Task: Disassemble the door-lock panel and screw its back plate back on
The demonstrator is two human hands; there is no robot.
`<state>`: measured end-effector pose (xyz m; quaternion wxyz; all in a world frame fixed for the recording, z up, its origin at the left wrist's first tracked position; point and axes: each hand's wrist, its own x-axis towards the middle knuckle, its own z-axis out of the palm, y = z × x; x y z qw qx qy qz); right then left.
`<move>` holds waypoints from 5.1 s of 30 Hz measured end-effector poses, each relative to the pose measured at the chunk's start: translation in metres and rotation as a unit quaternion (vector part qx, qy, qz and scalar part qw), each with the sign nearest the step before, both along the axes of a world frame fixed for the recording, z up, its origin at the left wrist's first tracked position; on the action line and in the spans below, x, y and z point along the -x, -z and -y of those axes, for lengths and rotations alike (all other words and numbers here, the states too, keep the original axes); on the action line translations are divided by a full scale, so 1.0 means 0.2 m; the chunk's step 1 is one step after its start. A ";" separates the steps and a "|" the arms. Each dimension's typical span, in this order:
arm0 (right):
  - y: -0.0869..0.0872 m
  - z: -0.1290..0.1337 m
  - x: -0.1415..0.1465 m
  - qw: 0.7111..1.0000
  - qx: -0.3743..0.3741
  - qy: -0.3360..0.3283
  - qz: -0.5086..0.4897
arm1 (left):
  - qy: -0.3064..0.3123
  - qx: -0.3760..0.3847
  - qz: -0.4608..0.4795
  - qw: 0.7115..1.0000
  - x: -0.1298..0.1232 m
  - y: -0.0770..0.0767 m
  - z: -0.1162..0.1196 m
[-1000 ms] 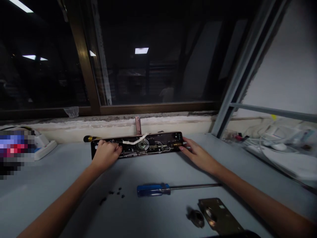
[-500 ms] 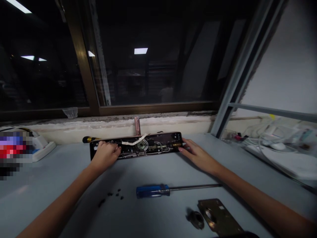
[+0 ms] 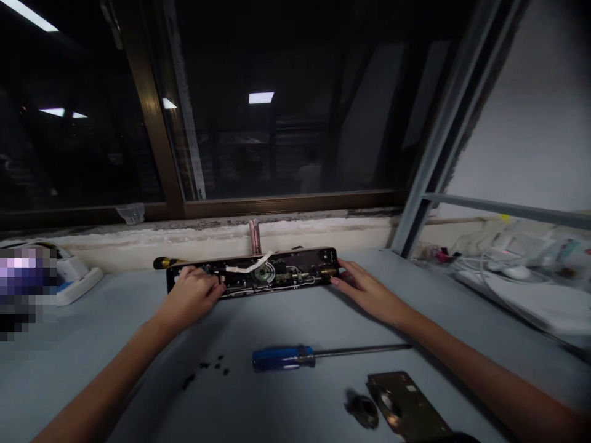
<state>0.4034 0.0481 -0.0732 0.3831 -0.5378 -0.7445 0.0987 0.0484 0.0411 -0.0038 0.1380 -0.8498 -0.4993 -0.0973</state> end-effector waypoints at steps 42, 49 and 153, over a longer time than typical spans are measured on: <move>0.03 -0.01 -0.02 1.000 0.002 0.010 0.004 | 0.153 -0.194 0.020 0.969 0.35 0.05 -0.13; 0.03 0.00 -0.02 1.000 0.019 0.014 -0.008 | 0.172 -0.128 -0.010 0.977 0.36 0.00 -0.17; 0.02 0.02 0.01 0.995 0.053 0.034 -0.078 | 0.189 -0.113 0.043 0.975 0.37 0.01 -0.20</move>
